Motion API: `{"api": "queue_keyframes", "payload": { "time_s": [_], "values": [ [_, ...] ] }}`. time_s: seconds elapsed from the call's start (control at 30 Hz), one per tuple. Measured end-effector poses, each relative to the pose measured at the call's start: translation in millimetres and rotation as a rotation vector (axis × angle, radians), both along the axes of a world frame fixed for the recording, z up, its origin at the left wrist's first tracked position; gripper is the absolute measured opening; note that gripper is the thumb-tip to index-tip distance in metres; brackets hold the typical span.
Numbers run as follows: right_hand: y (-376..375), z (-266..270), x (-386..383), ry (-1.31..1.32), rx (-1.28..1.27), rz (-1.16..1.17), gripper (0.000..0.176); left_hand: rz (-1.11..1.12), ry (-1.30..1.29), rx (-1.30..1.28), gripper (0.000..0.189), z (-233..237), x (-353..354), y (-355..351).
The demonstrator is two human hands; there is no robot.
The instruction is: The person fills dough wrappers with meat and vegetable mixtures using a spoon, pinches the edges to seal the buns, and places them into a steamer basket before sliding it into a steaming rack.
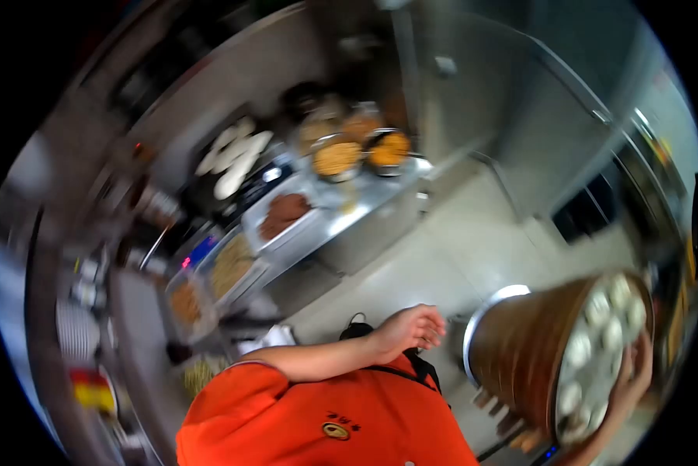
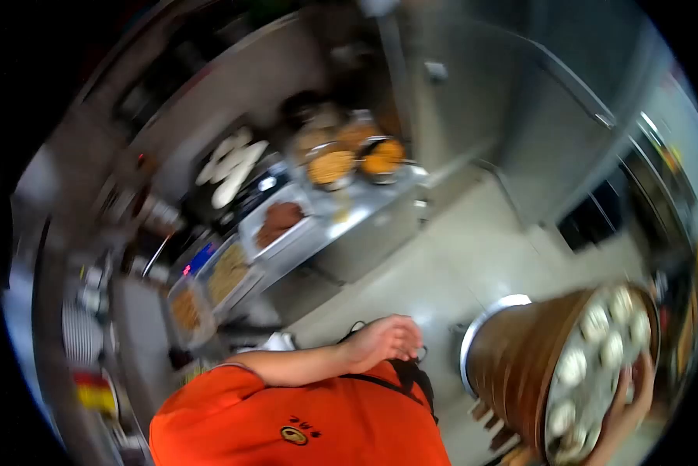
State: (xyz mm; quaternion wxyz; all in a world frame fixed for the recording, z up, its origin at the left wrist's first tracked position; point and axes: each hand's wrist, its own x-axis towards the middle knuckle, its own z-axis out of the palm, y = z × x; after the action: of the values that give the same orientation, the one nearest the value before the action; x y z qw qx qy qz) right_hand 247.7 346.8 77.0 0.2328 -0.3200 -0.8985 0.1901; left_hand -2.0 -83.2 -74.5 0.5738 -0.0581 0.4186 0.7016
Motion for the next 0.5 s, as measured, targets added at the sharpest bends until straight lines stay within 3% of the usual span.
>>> {"api": "queue_keyframes", "payload": {
  "time_s": [0.03,0.07,0.1,0.13,0.17,0.2,0.23,0.33,0.37,0.4,0.5],
  "values": [
    [-18.1,-16.6,-25.9,0.094,0.066,0.058,0.031,0.132,0.031,-0.005,0.041,-2.4,-15.8,-25.4],
    [-54.6,-4.6,-32.2,-0.009,-0.044,0.049,0.024,0.178,0.021,0.003,0.04,-9.0,-24.4,-38.4],
    [-144.0,38.1,-62.5,-0.219,0.031,-0.03,0.027,0.231,0.02,-0.004,0.039,-9.2,-26.4,-63.2],
    [-177.2,32.8,-87.1,-0.291,-0.074,-0.041,0.03,0.32,0.037,0.007,0.039,-13.3,-31.5,-83.0],
    [-207.6,32.8,-116.5,-0.205,0.294,0.391,0.03,0.376,0.027,0.013,0.039,-17.3,-38.6,-107.1],
    [-255.6,31.2,-150.1,-0.345,0.041,0.332,0.032,0.462,0.062,0.038,0.039,-24.7,-49.7,-134.0],
    [-235.9,-43.6,-164.4,-0.185,-0.528,0.481,0.022,0.541,0.097,0.067,0.04,-34.2,-62.1,-161.6],
    [-338.2,-79.3,-249.2,-0.277,-0.615,0.681,0.035,0.817,0.339,-0.027,0.042,-58.6,-101.1,-256.8],
    [-380.0,-78.6,-274.0,-0.322,-0.664,0.713,0.032,0.915,0.483,-0.156,0.037,-66.6,-126.3,-299.3],
    [-392.8,-106.1,-292.3,-0.335,-0.699,0.8,0.026,1.023,0.582,-0.317,0.029,-45.0,-152.8,-329.1],
    [-473.8,-117.1,-344.3,-0.457,-0.738,0.863,0.025,1.098,0.756,-0.73,0.012,-24.4,-248.2,-428.7]
  ]
}}
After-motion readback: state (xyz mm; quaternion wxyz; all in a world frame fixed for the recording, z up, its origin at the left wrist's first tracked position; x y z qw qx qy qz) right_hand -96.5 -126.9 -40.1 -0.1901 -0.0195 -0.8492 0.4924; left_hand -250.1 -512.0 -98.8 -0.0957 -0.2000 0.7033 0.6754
